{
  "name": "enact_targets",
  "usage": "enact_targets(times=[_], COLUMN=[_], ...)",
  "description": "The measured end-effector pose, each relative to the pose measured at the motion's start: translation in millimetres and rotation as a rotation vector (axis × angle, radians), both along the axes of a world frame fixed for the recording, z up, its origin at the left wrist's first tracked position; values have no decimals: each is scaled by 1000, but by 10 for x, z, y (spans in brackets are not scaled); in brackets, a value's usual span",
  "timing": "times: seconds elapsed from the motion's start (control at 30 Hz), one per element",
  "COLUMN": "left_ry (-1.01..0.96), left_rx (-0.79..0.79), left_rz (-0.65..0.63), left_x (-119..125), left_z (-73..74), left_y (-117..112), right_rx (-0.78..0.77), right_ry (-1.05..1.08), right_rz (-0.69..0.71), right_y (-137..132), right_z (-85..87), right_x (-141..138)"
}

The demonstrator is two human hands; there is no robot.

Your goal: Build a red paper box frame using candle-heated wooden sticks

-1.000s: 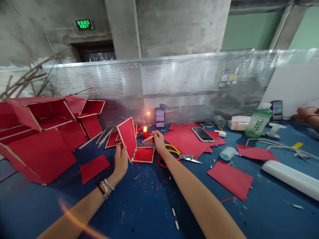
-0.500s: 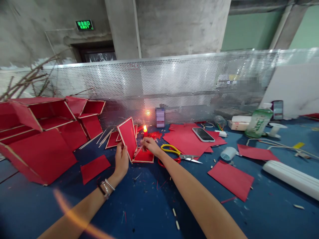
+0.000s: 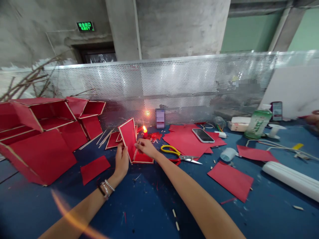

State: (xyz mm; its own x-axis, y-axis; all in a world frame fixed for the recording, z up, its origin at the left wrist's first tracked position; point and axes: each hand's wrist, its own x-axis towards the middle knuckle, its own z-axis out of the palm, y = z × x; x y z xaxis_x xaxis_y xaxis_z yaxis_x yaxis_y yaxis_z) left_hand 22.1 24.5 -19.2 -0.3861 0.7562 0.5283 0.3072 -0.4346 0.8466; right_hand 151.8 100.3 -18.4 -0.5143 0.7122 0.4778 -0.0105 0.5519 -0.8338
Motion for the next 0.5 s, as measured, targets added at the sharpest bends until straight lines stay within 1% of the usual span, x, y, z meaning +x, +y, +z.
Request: enact_targets(times=[0.1, 0.23, 0.3, 0.37, 0.5], left_ry=[-8, -14, -19, -25, -23], left_rx=[3, 8, 6, 0, -3], left_rz=[-10, -11, -9, -9, -13], left_x=[-2, 0, 0, 0, -5], left_z=[-1, -7, -11, -18, -41], left_y=[0, 0, 2, 5, 19], right_rx=[33, 133, 154, 116, 4], right_ry=[-68, -163, -196, -221, -245], right_rz=[-20, -46, -73, -80, 5], right_y=[-1, 49, 70, 79, 75], right_z=[-16, -112, -154, -181, -199], right_x=[-35, -37, -30, -25, -23])
